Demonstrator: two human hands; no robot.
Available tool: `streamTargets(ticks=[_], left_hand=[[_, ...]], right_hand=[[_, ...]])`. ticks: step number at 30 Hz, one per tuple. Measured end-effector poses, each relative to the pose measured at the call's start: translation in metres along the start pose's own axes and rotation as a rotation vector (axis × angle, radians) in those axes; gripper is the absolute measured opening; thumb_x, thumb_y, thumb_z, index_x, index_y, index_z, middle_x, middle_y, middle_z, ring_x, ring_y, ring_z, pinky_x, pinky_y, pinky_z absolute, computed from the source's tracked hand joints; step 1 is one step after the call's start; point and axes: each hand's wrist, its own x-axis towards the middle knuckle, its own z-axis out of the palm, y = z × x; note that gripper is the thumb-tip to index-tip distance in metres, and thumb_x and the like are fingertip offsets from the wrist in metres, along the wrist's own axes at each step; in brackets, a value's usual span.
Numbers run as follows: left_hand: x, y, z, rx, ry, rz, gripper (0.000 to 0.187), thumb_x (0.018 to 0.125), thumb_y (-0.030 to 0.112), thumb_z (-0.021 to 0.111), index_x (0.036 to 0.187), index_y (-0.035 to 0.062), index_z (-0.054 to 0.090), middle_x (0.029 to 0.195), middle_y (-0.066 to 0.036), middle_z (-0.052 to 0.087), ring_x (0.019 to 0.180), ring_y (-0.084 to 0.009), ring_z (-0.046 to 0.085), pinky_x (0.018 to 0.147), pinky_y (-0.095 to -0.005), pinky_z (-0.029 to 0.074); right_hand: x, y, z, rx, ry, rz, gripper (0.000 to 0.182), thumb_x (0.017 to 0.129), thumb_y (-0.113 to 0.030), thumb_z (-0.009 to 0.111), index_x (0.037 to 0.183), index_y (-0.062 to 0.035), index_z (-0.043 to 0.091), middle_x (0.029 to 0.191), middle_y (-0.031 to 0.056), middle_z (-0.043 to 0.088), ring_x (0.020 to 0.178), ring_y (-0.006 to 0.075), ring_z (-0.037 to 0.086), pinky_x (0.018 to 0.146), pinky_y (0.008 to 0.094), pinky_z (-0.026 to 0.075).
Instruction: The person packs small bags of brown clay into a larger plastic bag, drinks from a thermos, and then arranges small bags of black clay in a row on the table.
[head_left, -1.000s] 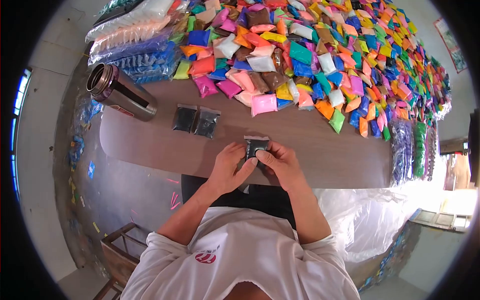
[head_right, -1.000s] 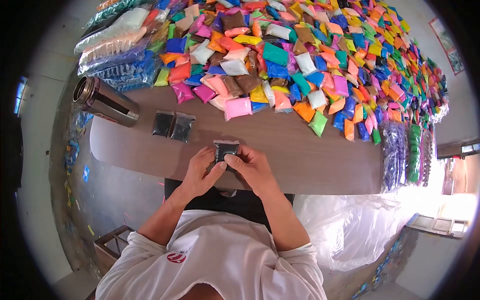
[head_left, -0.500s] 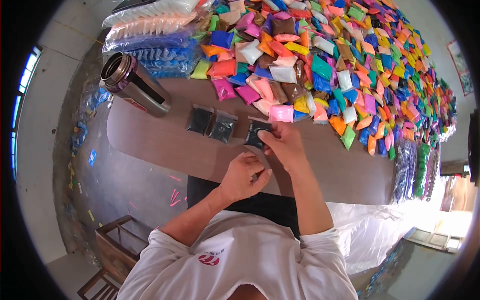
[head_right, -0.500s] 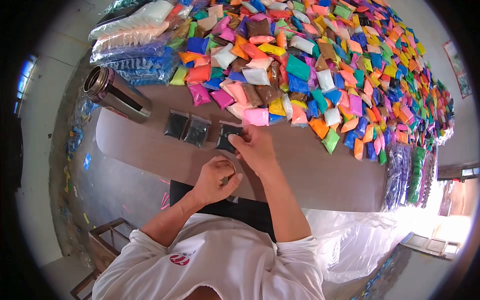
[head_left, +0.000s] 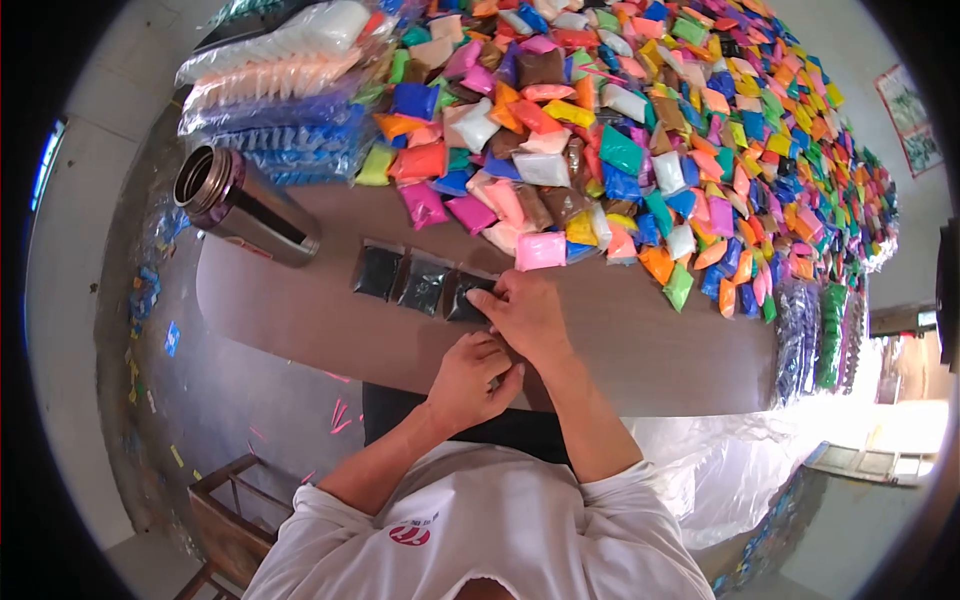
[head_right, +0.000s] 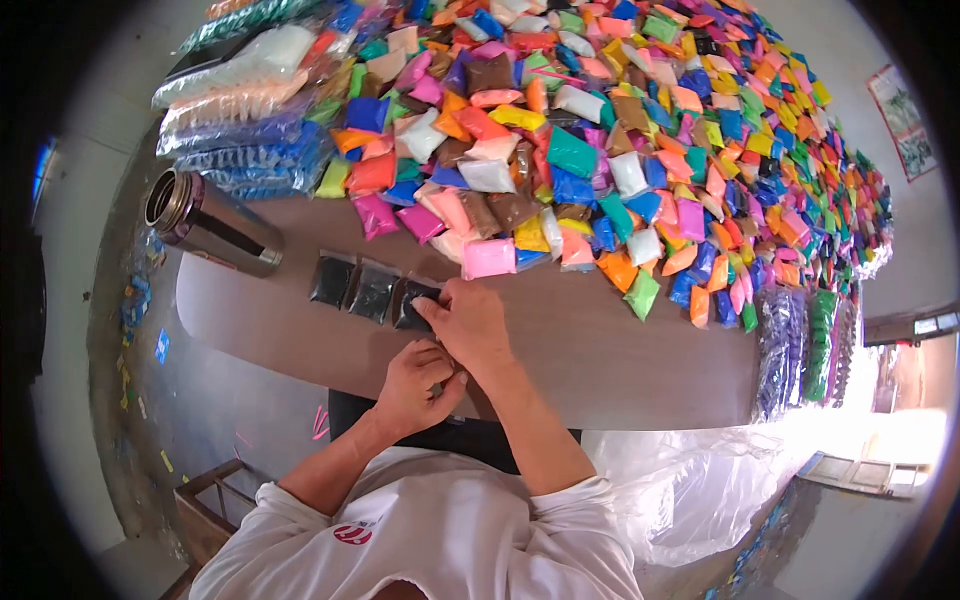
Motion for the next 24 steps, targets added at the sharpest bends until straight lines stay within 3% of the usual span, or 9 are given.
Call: streamTargets(ticks=[2, 3, 6, 9, 12, 14, 16, 20, 24], left_hand=[[0.001, -0.001, 0.001, -0.009, 0.026, 0.024, 0.014, 0.075, 0.002, 0.07, 0.068, 0.0023, 0.058, 0.072, -0.009, 0.064, 0.08, -0.0313, 0.063, 0.077, -0.0403, 0.051], [0.001, -0.002, 0.002, -0.014, 0.038, 0.035, 0.013, 0.075, 0.002, 0.07, 0.068, 0.0021, 0.058, 0.072, -0.009, 0.064, 0.08, -0.0312, 0.063, 0.076, -0.0403, 0.051], [0.0, -0.004, 0.006, -0.008, 0.067, 0.047, 0.019, 0.078, 0.007, 0.071, 0.066, 0.0038, 0.056, 0.071, -0.01, 0.061, 0.078, -0.0318, 0.061, 0.073, -0.0407, 0.049], [-0.002, -0.002, 0.005, 0.012, 0.055, 0.026, 0.02, 0.077, 0.007, 0.071, 0.065, 0.0036, 0.056, 0.071, -0.01, 0.062, 0.078, -0.0312, 0.061, 0.071, -0.0407, 0.05], [-0.001, 0.0, 0.004, 0.005, 0.048, 0.007, 0.014, 0.075, 0.002, 0.071, 0.069, 0.0023, 0.059, 0.072, -0.01, 0.063, 0.079, -0.0297, 0.064, 0.074, -0.0396, 0.051], [0.0, 0.0, 0.003, 0.015, 0.043, 0.008, 0.015, 0.075, 0.001, 0.071, 0.067, 0.0024, 0.058, 0.072, -0.01, 0.063, 0.079, -0.0295, 0.063, 0.074, -0.0393, 0.051], [0.001, 0.001, 0.005, 0.02, 0.048, 0.026, 0.018, 0.075, 0.002, 0.072, 0.066, 0.0028, 0.056, 0.072, -0.01, 0.063, 0.077, -0.0299, 0.062, 0.073, -0.0395, 0.05], [0.0, 0.0, 0.007, 0.021, 0.072, 0.048, 0.022, 0.075, 0.004, 0.072, 0.064, 0.0038, 0.053, 0.073, -0.011, 0.062, 0.075, -0.0311, 0.06, 0.07, -0.0402, 0.049], [0.001, 0.001, 0.006, 0.031, 0.047, 0.025, 0.023, 0.075, 0.003, 0.072, 0.064, 0.0044, 0.053, 0.074, -0.011, 0.062, 0.075, -0.0319, 0.06, 0.07, -0.04, 0.05]], right_hand=[[0.0, -0.003, -0.007, -0.066, -0.041, 0.002, 0.038, 0.082, -0.036, 0.078, 0.08, 0.0007, 0.069, 0.072, 0.0214, 0.067, 0.07, 0.0387, 0.068, 0.063, 0.047, 0.051], [-0.001, -0.002, -0.008, -0.092, -0.039, -0.009, 0.036, 0.084, -0.034, 0.078, 0.08, 0.001, 0.07, 0.071, 0.02, 0.067, 0.066, 0.0332, 0.069, 0.061, 0.0435, 0.052], [-0.01, -0.001, -0.013, 0.21, -0.079, 0.081, 0.028, 0.088, -0.027, 0.075, 0.085, 0.0008, 0.071, 0.069, 0.0183, 0.067, 0.064, 0.0278, 0.069, 0.059, 0.0397, 0.052], [-0.02, -0.008, -0.031, 0.397, 0.044, 0.179, 0.016, 0.09, -0.016, 0.072, 0.091, -0.0006, 0.071, 0.073, 0.0154, 0.069, 0.064, 0.0237, 0.068, 0.06, 0.0365, 0.052], [-0.009, 0.017, -0.054, 0.115, 0.48, -0.258, 0.011, 0.09, -0.009, 0.069, 0.099, -0.0023, 0.07, 0.079, 0.013, 0.07, 0.067, 0.0248, 0.068, 0.061, 0.0355, 0.053], [0.014, 0.016, -0.076, -0.057, 0.631, -0.495, 0.012, 0.09, -0.007, 0.069, 0.101, -0.0025, 0.069, 0.08, 0.0123, 0.07, 0.067, 0.0245, 0.068, 0.062, 0.0344, 0.052], [0.032, 0.019, -0.099, -0.095, 0.725, -0.581, 0.015, 0.09, -0.005, 0.068, 0.104, -0.0028, 0.069, 0.081, 0.0123, 0.07, 0.068, 0.0245, 0.067, 0.063, 0.0337, 0.052], [0.064, 0.023, -0.154, -0.06, 0.835, -0.458, 0.017, 0.091, -0.005, 0.064, 0.107, -0.003, 0.069, 0.079, 0.0126, 0.068, 0.07, 0.0234, 0.066, 0.065, 0.0332, 0.051], [0.119, 0.018, -0.207, -0.029, 0.771, -0.481, 0.017, 0.092, -0.007, 0.061, 0.106, -0.0028, 0.07, 0.079, 0.0113, 0.069, 0.069, 0.0208, 0.065, 0.064, 0.0321, 0.051]])
